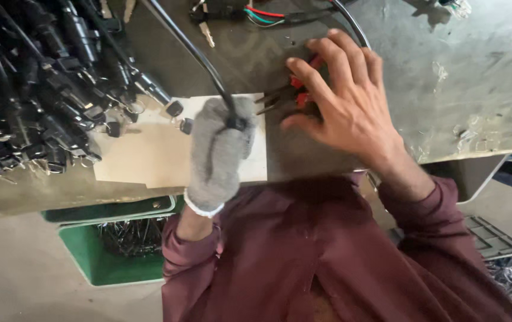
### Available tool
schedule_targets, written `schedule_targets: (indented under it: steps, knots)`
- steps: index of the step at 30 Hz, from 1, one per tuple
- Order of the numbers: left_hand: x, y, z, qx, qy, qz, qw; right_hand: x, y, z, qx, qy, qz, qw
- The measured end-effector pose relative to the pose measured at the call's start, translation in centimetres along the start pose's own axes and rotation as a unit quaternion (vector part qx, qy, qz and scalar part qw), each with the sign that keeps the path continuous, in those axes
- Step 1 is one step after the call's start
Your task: The person holds a black cable against the workbench and uses pliers to strip insulation from its ends, pulling off the cut insulation pieces and exposing the inner wires. They work through the cable section by section, setting stripped pieces aside on the bench.
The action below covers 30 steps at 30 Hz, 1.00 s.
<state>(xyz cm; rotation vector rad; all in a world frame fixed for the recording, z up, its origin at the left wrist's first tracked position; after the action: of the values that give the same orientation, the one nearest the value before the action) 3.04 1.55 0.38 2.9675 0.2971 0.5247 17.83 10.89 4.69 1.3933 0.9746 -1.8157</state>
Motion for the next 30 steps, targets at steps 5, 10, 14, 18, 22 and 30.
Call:
schedule_targets:
  steps: [5,10,14,18,22,30]
  knots:
    - [1.0,0.9,-0.2,-0.016,-0.050,0.033,0.998,1.9,1.5,-1.7,0.086,-0.074,0.006,0.994]
    - [2.3,0.7,0.4,-0.148,0.069,0.016,0.986,1.7,1.7,-3.0,0.198,-0.646,-0.085,0.732]
    - [3.0,1.9,3.0,-0.298,0.251,-0.074,0.918,0.1,-0.6,0.0,0.053,-0.377,-0.057,0.923]
    - [2.6,2.3,0.7,-0.207,0.128,-0.078,0.967,0.0,-0.2,0.9,-0.001,-0.230,-0.068,0.971]
    - [3.5,1.4,-0.9,-0.210,0.128,-0.036,0.969,-0.1,0.0,0.5,-0.031,-0.144,-0.079,0.986]
    - [4.5,1.2,-1.3,-0.173,0.029,0.080,0.981,1.2,-1.2,0.2,-0.020,-0.201,-0.021,0.979]
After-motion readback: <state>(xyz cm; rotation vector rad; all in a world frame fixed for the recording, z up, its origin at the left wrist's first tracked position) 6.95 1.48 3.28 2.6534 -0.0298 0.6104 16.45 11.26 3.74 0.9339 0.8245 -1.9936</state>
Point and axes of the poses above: each hand's wrist, its own y-axis away from the middle knuckle, its own x-axis out of the palm, z = x × y, the point moved 9 cm from there along -y, towards the middle knuckle, and after that the axes turned 4 degrees about -x, right-handed, at the moved point
